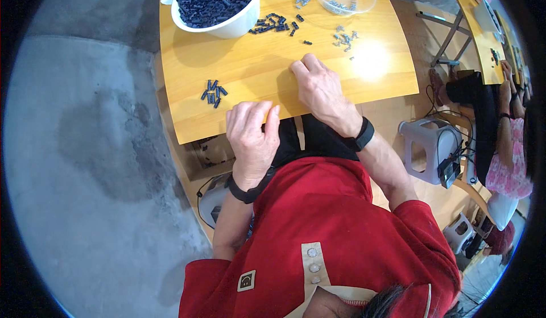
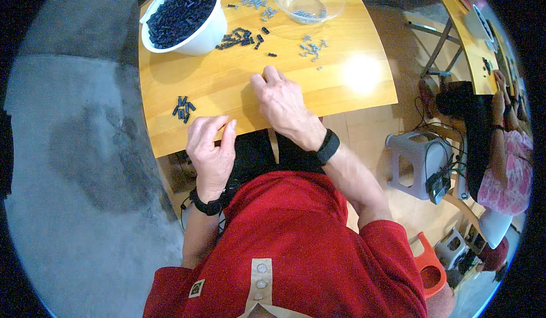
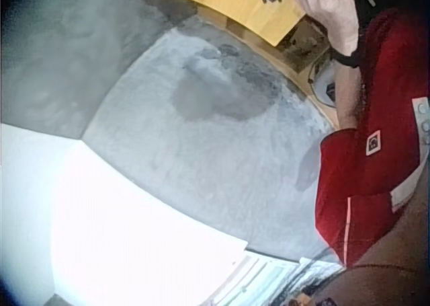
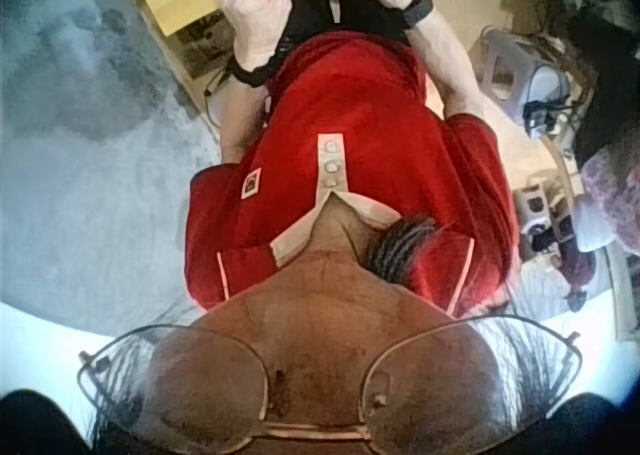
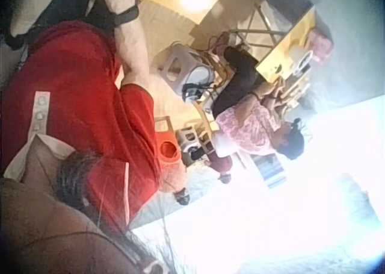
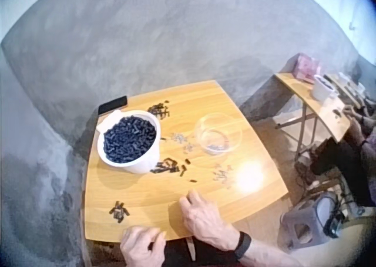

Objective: Assembling small black plastic components by hand into a larger unit.

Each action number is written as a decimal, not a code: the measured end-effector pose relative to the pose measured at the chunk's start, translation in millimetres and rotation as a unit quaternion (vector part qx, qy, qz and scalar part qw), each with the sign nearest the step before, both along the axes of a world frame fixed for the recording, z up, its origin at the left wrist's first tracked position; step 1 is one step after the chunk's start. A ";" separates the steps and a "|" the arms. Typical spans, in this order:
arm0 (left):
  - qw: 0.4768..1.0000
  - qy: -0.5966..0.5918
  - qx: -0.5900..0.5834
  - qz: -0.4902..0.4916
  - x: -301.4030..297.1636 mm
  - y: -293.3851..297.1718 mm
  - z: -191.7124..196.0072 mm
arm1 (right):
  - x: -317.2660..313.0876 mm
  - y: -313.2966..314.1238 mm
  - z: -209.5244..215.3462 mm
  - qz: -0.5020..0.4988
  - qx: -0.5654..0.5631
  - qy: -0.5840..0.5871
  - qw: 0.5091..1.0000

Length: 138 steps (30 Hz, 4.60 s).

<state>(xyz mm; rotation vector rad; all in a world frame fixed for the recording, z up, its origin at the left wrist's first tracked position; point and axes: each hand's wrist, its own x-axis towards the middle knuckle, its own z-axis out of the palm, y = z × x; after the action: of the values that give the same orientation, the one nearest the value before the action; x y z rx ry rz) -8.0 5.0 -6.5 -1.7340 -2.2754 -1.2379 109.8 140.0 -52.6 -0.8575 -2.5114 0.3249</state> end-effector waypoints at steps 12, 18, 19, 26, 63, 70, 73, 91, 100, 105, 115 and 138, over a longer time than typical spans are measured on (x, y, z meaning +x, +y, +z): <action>0.978 -0.133 0.055 -0.150 22.4 7.5 11.0 | 53.4 -40.2 36.7 0.030 -0.712 0.325 0.622; 0.957 -0.263 0.036 -0.120 26.8 -4.2 11.3 | 58.5 -46.7 51.8 0.041 -0.754 0.389 0.528; 0.957 -0.263 0.036 -0.119 27.4 -5.5 10.4 | 59.9 -47.7 54.8 0.042 -0.754 0.389 0.527; 0.799 -0.579 0.068 -0.148 33.0 -8.1 9.0 | 62.9 -51.0 60.3 0.075 -0.654 0.408 0.633; 0.985 -0.116 0.046 -0.120 38.0 11.4 5.6 | 51.9 -52.9 47.6 -0.075 -0.624 0.360 0.689; 0.978 -0.179 0.033 -0.099 36.5 15.7 2.5 | 58.4 -30.2 30.6 -0.081 -0.521 0.362 0.768; 0.970 -0.225 0.027 -0.085 32.4 15.0 3.4 | 75.1 9.2 23.2 -0.186 -0.241 0.226 0.925; 0.960 -0.260 0.022 -0.106 29.1 10.7 14.9 | 92.7 9.1 29.7 -0.019 -0.616 0.419 0.667; 0.959 -0.242 0.038 -0.142 31.7 4.7 28.3 | 77.9 -28.4 25.2 0.125 -0.705 0.513 0.473; 0.966 -0.214 0.037 -0.141 32.0 0.6 31.4 | 67.3 -42.6 41.7 0.090 -0.675 0.501 0.535; 0.977 -0.162 0.045 -0.134 32.4 -4.4 32.4 | 59.6 -59.4 49.7 0.042 -0.574 0.494 0.652; 0.985 -0.135 0.042 -0.103 36.5 -11.5 32.1 | 58.3 -73.9 55.6 0.062 -0.439 0.423 0.790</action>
<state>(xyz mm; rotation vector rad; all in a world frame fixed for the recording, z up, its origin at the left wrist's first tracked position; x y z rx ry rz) 28.5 -6.6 25.6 -1.9168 -2.1772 -1.6779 168.2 66.1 3.1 -0.6053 -1.4787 1.6020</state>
